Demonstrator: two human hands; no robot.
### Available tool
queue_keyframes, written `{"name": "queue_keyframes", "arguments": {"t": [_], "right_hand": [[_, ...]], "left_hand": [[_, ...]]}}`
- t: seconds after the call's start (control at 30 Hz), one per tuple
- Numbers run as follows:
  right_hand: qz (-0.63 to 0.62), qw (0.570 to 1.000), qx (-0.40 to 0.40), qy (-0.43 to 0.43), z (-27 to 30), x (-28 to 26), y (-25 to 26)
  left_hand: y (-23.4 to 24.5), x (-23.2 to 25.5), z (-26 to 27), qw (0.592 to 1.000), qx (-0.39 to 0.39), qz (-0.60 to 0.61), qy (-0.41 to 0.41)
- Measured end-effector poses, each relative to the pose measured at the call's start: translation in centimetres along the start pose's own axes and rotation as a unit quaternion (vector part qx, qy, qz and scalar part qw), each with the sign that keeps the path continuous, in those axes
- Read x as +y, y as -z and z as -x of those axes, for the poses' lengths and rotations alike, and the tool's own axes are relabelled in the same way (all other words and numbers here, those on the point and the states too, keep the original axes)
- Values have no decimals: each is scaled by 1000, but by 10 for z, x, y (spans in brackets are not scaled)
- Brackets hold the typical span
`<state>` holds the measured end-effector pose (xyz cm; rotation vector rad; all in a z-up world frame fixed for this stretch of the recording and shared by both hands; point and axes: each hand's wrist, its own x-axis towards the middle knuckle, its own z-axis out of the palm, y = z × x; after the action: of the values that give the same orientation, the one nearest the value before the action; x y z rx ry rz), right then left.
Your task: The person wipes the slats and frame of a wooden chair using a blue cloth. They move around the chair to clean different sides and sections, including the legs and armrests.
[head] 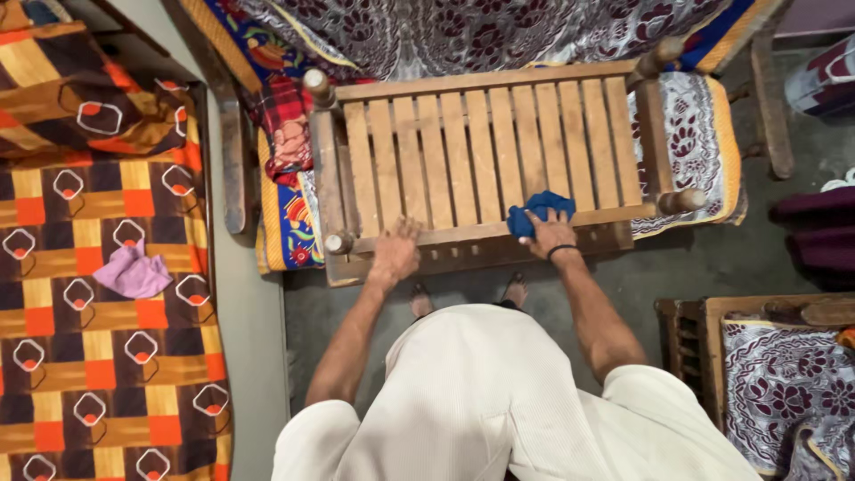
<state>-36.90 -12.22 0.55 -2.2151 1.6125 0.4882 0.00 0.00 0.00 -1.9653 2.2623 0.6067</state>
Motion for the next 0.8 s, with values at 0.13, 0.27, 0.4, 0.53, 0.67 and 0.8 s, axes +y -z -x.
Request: {"name": "queue_keyframes", "arguments": {"t": [0.13, 0.27, 0.4, 0.53, 0.67, 0.8], "right_hand": [[-11, 999, -17, -31, -9, -4, -5], [-30, 997, 11, -76, -24, -32, -5], [-33, 996, -9, -82, -32, -72, -9], [-41, 999, -17, 17, -35, -154, -11], [11, 992, -10, 121, -23, -258, -29], [19, 979, -13, 201, -6, -311, -24]], "left_hand": [[40, -55, 22, 981, 154, -103, 50], [61, -97, 37, 978, 166, -2, 128], [70, -97, 37, 979, 52, 71, 186], [77, -95, 38, 977, 83, 89, 174], [80, -97, 37, 973, 62, 129, 183], [72, -102, 30, 971, 38, 131, 195]]}}
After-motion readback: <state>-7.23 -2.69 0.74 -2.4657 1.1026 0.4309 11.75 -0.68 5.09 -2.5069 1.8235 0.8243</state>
